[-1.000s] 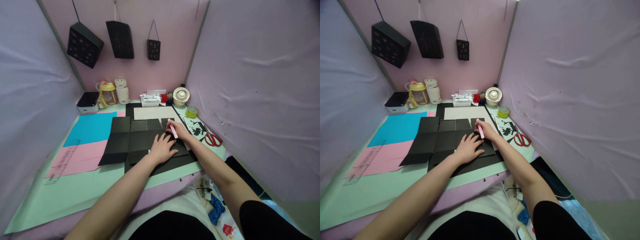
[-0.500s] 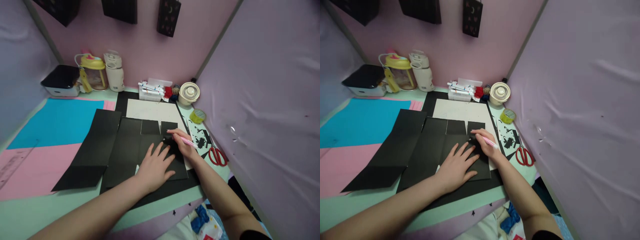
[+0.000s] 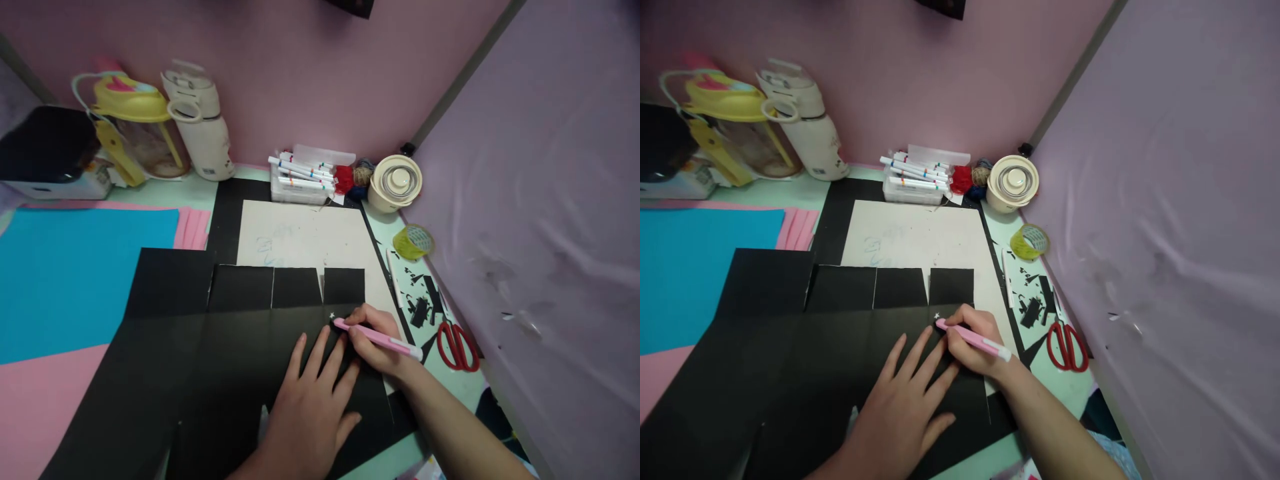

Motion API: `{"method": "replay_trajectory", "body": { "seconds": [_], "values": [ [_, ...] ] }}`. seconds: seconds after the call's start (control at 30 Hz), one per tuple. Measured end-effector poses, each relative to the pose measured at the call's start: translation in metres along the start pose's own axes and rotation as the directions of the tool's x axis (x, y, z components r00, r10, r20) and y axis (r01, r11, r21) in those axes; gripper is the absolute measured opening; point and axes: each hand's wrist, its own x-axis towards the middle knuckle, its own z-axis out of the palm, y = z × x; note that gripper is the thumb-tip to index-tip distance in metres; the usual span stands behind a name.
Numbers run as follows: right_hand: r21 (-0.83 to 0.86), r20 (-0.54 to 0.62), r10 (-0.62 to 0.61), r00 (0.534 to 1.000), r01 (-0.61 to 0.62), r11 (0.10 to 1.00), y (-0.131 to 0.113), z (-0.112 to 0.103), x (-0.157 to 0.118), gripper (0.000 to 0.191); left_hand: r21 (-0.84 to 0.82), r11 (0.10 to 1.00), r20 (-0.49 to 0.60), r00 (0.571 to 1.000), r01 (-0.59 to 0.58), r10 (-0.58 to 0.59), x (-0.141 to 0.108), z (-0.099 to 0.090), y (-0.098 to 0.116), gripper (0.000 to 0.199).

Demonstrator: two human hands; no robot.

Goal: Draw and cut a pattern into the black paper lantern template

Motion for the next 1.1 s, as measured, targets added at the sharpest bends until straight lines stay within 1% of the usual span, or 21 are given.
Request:
{"method": "replay_trajectory", "body": {
  "seconds": [0.4,0.63,1.0,1.1],
  "values": [
    [0.0,0.014,0.023,1.0,-0.023,1.0,0.0059,0.0013,-0.0051,0.007,0.011,1.0,-0.012,1.0,-0.013,0.013,0.0024,0.0005,-0.0022,0.06],
    [-0.006,0.043,0.016,0.999,-0.016,1.0,0.0014,-0.0002,-0.002,0.009,0.038,0.999,-0.032,0.999,-0.025,0.027,0.0031,-0.0005,-0.0033,0.059],
    [-0.026,0.048,0.056,0.997,-0.055,0.998,0.0047,-0.0004,-0.0049,0.007,-0.028,1.0,-0.011,1.0,-0.012,0.011,0.0034,-0.0009,-0.0037,0.06],
    [-0.032,0.033,0.06,0.998,-0.059,0.998,0.0051,-0.0003,-0.0059,0.007,-0.019,1.0,-0.016,1.0,-0.015,0.015,0.0031,-0.0006,-0.0038,0.059]
  ]
}}
